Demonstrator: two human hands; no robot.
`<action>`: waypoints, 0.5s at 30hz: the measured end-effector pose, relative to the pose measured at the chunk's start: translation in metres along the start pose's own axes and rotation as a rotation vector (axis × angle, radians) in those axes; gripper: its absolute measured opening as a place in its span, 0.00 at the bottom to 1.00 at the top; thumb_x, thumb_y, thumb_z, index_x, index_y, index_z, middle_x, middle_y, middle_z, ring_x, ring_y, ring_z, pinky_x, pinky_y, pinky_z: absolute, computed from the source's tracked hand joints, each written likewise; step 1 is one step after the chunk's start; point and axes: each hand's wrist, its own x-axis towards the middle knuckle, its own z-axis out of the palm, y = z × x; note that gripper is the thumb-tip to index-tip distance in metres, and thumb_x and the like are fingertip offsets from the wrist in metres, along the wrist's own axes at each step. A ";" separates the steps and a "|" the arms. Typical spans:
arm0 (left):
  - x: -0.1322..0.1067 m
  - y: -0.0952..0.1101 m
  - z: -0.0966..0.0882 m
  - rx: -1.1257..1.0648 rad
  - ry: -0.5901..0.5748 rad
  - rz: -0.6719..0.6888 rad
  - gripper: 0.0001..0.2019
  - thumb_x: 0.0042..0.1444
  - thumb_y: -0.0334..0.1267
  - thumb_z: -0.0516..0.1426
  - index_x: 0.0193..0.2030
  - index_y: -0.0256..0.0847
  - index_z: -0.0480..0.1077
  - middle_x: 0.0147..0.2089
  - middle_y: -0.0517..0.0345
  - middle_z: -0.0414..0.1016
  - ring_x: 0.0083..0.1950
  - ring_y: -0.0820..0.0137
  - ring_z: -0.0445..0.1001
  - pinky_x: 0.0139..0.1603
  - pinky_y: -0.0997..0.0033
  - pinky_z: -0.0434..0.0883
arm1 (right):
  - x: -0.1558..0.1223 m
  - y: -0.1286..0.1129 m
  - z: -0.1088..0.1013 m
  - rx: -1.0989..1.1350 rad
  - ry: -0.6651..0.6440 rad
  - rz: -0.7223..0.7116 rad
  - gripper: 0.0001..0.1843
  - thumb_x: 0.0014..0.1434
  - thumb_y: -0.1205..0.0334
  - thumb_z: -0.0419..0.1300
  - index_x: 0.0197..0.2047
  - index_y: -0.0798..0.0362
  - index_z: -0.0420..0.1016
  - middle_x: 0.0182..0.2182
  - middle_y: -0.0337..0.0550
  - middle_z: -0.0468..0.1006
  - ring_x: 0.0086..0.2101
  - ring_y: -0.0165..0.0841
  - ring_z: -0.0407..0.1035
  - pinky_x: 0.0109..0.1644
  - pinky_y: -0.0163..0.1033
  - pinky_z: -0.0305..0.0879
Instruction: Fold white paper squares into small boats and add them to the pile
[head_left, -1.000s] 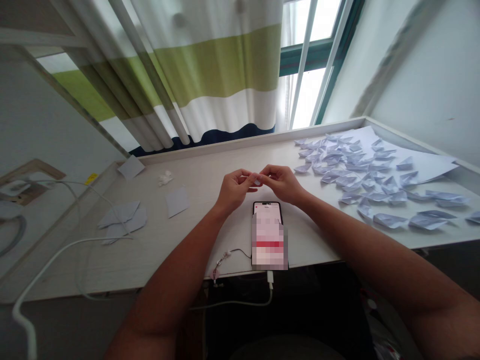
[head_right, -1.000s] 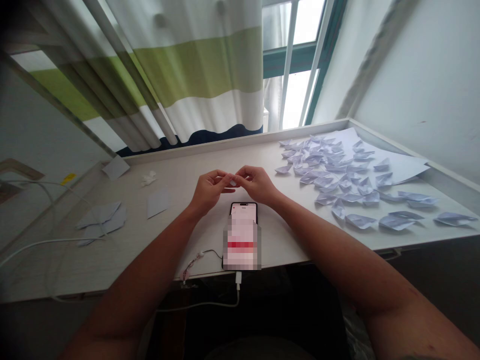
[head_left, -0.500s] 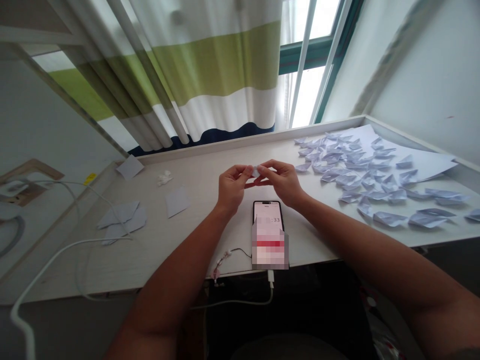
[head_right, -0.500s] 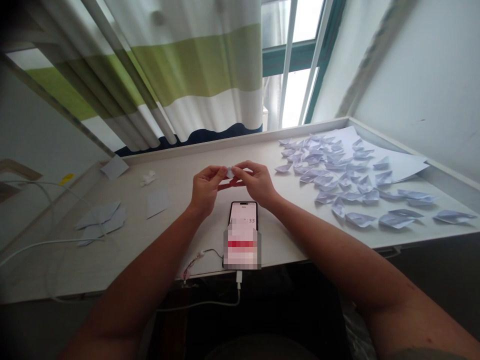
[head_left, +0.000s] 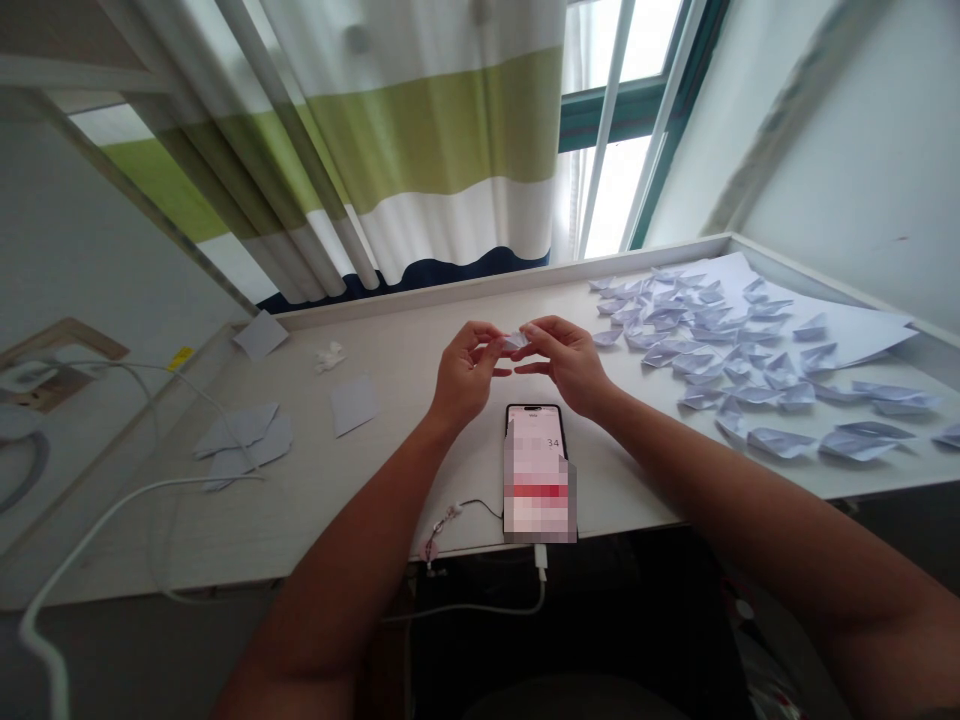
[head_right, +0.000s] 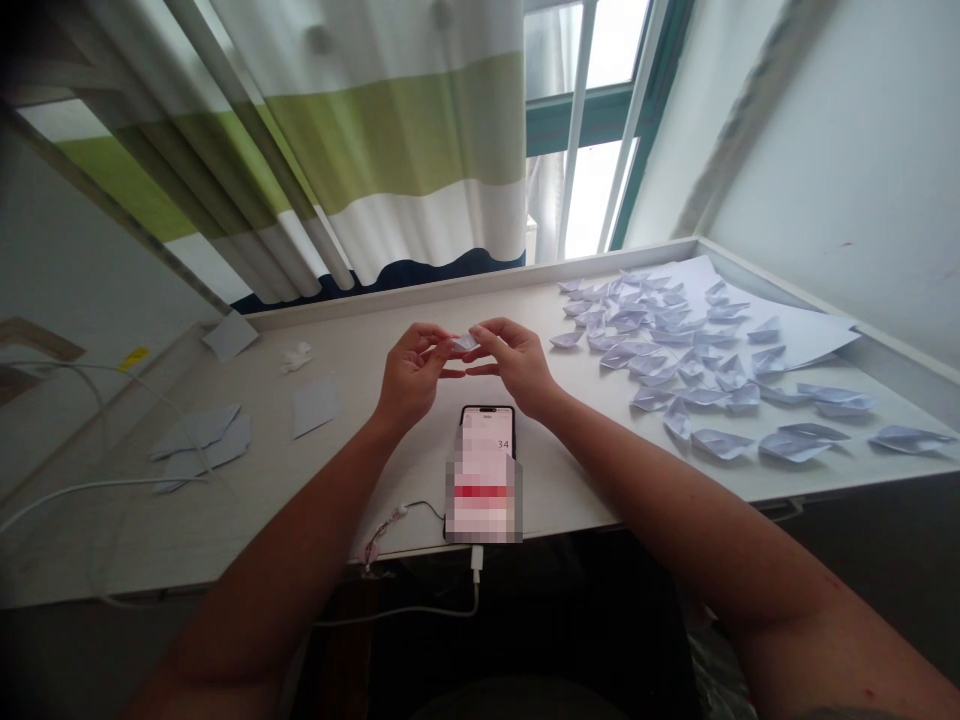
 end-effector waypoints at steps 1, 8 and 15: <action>0.000 -0.002 0.000 -0.012 -0.004 0.000 0.17 0.66 0.53 0.68 0.45 0.44 0.71 0.45 0.57 0.83 0.44 0.64 0.88 0.36 0.68 0.86 | 0.001 0.001 -0.001 0.016 0.009 0.006 0.25 0.54 0.38 0.79 0.39 0.47 0.79 0.35 0.37 0.82 0.37 0.35 0.83 0.38 0.42 0.86; 0.002 -0.008 -0.001 -0.030 0.010 0.024 0.15 0.71 0.52 0.63 0.46 0.45 0.65 0.40 0.60 0.83 0.39 0.65 0.88 0.39 0.64 0.86 | 0.001 0.010 -0.003 -0.107 -0.036 -0.086 0.26 0.61 0.36 0.74 0.41 0.47 0.72 0.35 0.36 0.80 0.32 0.34 0.82 0.34 0.42 0.85; 0.000 -0.005 -0.001 0.024 0.022 0.023 0.14 0.72 0.51 0.62 0.46 0.46 0.66 0.41 0.59 0.84 0.41 0.64 0.89 0.40 0.65 0.86 | -0.001 0.001 -0.010 -0.444 -0.151 -0.293 0.19 0.72 0.38 0.64 0.49 0.46 0.80 0.40 0.41 0.83 0.37 0.37 0.82 0.39 0.45 0.84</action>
